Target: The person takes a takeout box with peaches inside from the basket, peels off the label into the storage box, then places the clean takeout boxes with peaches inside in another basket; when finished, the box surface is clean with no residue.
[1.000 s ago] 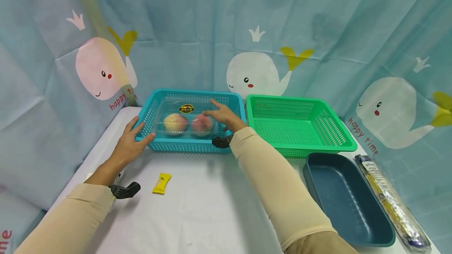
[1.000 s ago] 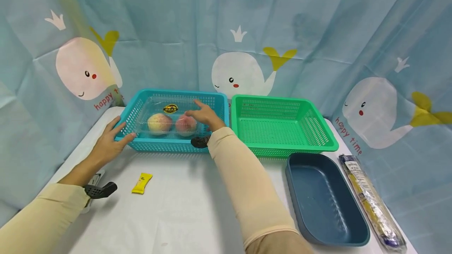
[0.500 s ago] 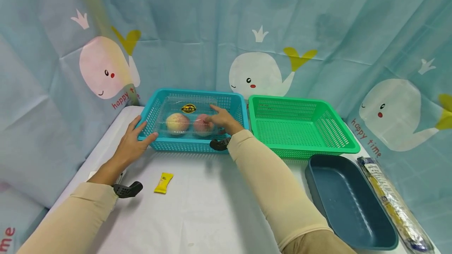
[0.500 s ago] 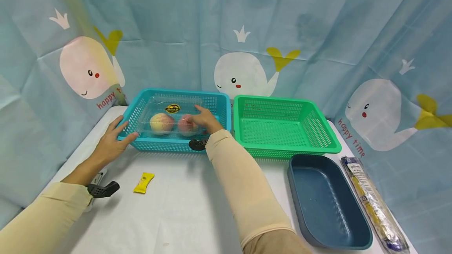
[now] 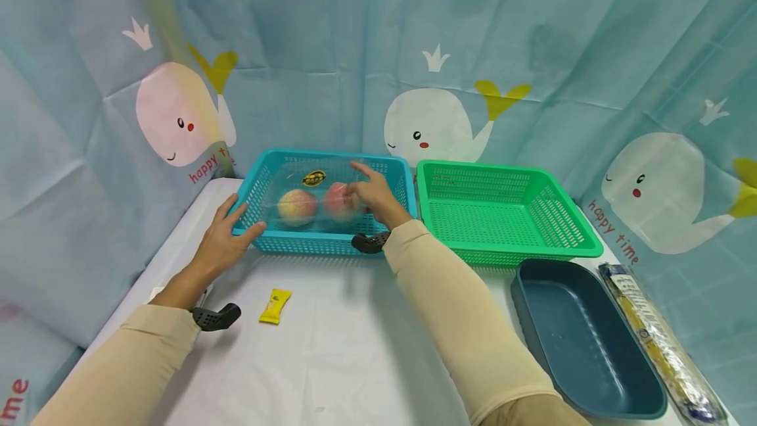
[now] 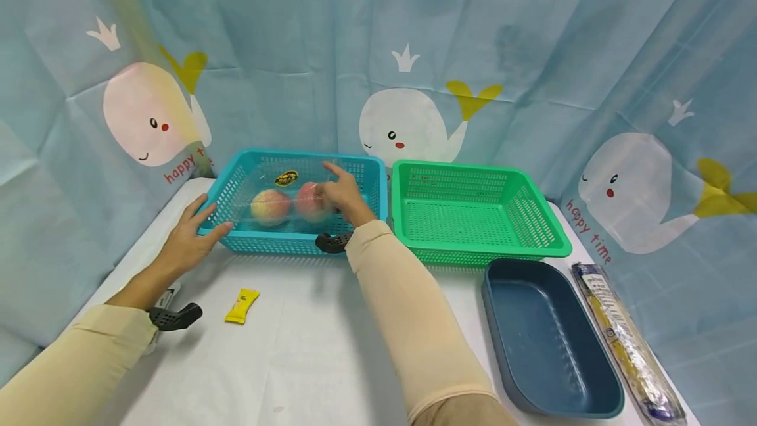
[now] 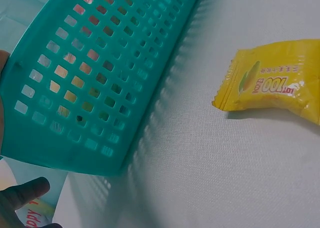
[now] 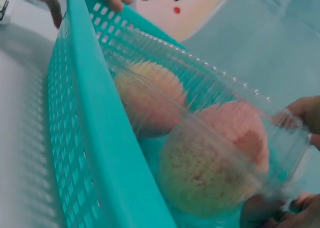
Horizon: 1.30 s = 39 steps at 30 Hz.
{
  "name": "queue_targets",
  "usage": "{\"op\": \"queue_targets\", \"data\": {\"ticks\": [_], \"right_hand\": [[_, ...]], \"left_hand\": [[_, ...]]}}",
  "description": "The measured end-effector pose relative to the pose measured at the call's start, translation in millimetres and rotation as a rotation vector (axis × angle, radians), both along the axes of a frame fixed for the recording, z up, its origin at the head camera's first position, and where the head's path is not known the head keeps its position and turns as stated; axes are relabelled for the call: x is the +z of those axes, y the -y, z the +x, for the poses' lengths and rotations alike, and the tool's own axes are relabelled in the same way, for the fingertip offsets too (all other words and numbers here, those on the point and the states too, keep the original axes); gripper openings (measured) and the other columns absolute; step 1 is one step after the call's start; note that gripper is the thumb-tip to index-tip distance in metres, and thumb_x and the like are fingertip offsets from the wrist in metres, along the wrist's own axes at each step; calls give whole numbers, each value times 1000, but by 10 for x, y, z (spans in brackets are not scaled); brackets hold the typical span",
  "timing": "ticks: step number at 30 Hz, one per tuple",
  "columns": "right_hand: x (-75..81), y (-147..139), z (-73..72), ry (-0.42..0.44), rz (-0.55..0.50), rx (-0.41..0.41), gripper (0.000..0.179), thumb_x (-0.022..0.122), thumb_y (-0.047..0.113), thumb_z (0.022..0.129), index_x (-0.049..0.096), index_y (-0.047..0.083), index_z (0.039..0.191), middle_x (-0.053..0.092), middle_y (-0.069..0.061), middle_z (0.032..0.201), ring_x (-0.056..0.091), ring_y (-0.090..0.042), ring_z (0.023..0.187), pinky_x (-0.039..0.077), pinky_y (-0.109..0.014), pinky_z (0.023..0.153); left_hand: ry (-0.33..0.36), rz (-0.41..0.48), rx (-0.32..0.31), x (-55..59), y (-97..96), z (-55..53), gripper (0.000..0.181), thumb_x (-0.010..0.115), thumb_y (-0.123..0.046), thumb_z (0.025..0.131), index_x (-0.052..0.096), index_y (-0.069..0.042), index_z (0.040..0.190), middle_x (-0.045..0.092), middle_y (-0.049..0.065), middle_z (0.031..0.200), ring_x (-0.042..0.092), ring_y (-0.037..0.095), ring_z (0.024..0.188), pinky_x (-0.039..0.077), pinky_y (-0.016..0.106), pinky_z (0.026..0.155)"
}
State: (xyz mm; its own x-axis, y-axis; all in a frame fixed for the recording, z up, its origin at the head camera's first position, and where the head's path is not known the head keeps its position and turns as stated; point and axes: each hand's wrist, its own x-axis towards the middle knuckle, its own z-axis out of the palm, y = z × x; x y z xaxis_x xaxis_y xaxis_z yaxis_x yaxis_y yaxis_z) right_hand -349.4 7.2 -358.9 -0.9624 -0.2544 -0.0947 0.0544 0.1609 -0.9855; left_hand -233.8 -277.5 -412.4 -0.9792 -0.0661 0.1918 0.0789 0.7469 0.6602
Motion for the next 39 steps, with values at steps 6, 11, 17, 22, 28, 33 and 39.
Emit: {"op": "queue_targets", "data": {"ticks": [6,11,17,22,28,33,39], "right_hand": [[65,-87,30,-64,-44,-56,62,61,3,87,49,25,144,32,-3,152,38,-17,60,39,-33,51],[163,-166,74,-81,-147,-89,59,60,2,88,53,30,139,44,-7,144,28,-13,42,32,-27,41],[338,-271,178,-95,-271,-102,59,59,0,87,56,31,137,57,-6,90,24,-12,41,26,-25,37],[481,-352,271,-89,-311,-109,59,59,-1,85,57,30,136,44,-1,71,25,-11,43,27,-22,38],[591,-468,417,-81,-329,-128,58,60,-1,85,59,32,133,26,1,55,22,-13,43,25,-23,39],[680,-583,593,-97,-347,-136,57,58,-2,85,60,30,132,39,1,55,22,-13,43,24,-24,40],[787,-761,863,-114,-366,-117,58,56,-2,87,56,26,138,42,-1,61,26,-15,48,27,-26,45]], "left_hand": [[1,8,0,-1,-20,-11,84,51,-51,96,19,4,151,-1,16,159,6,48,140,17,71,102],[-11,18,-3,-1,-26,-14,83,51,-50,97,19,5,151,0,16,159,6,47,140,17,71,102],[-13,20,-12,14,-21,-19,82,51,-49,97,19,5,150,0,16,159,7,48,140,17,71,102],[-23,17,-12,10,-1,-30,83,51,-49,97,20,6,150,0,16,159,8,48,140,17,71,102],[-25,17,-10,-9,6,-27,83,51,-50,97,20,5,150,0,16,159,8,48,140,18,71,102],[-18,13,-1,3,-5,-3,83,51,-50,97,20,4,151,0,16,159,8,47,140,18,71,102],[-16,13,-5,6,-6,17,83,51,-50,97,19,6,150,-1,17,159,6,48,140,17,70,102]]}}
